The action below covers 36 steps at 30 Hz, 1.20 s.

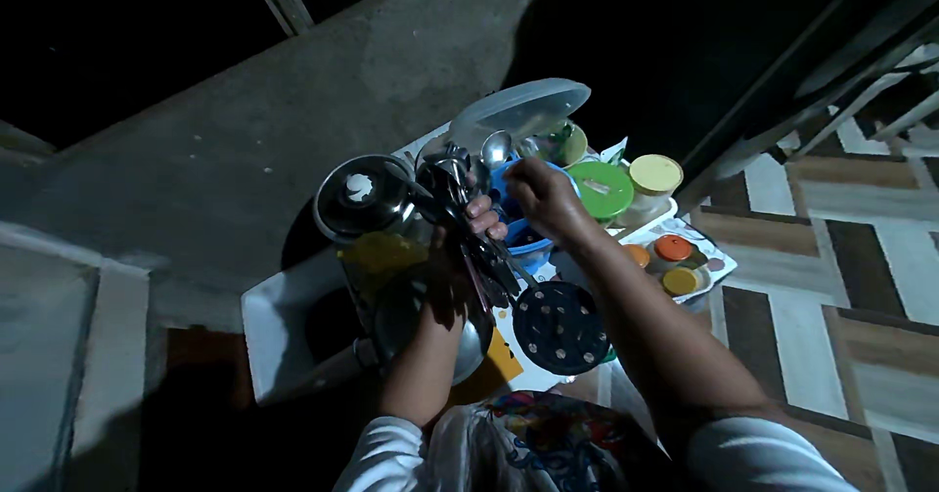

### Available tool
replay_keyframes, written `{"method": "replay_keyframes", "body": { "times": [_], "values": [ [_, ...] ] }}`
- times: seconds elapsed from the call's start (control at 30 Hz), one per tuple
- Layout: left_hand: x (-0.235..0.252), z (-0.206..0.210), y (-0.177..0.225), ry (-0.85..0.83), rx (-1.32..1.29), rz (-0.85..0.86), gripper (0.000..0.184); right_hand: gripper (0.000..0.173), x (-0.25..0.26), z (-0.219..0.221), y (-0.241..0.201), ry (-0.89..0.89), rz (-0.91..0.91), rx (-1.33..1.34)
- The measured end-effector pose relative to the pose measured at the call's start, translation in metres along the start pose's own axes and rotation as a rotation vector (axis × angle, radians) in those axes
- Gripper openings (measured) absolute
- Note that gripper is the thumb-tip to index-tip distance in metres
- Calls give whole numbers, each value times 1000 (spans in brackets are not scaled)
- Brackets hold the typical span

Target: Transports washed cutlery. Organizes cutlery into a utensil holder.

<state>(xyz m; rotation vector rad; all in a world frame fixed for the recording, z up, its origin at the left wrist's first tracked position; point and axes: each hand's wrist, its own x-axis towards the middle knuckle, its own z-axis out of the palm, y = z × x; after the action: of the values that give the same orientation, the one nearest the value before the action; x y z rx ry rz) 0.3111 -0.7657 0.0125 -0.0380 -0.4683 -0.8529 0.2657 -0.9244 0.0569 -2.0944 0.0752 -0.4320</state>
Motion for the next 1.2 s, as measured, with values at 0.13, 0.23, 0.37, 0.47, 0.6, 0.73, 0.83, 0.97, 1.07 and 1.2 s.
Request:
{"method": "replay_keyframes", "body": {
  "times": [0.13, 0.23, 0.37, 0.47, 0.6, 0.73, 0.83, 0.97, 1.07, 1.2],
  "values": [
    [16, -15, -7, -6, -64, 11, 60, 35, 17, 22, 4, 44, 283, 454],
    [15, -31, -8, -28, 26, 8, 45, 41, 19, 38, 8, 74, 371, 680],
    [16, -38, -3, 8, -16, -17, 64, 67, 27, 35, 25, 240, 458, 839],
    [14, -41, -1, -24, -55, -43, 62, 62, 37, 21, 31, 239, 501, 877],
    [19, -41, 7, -32, -149, -84, 59, 16, 50, 0, 36, 197, 504, 769],
    [14, -32, 11, 61, -104, -94, 39, 30, 57, -25, 40, 351, 493, 709],
    [14, -38, 14, 56, -53, -90, 53, 30, 53, -44, 53, 482, 389, 535],
    [18, -39, 17, 92, 70, -108, 56, 31, 40, -44, 64, 491, 205, 81],
    [25, -41, 20, 99, 87, -126, 54, 27, 29, -22, 65, 376, 65, -167],
    [27, -40, 29, 136, 80, -187, 53, 24, 20, 0, 74, 183, 47, -246]
  ]
}}
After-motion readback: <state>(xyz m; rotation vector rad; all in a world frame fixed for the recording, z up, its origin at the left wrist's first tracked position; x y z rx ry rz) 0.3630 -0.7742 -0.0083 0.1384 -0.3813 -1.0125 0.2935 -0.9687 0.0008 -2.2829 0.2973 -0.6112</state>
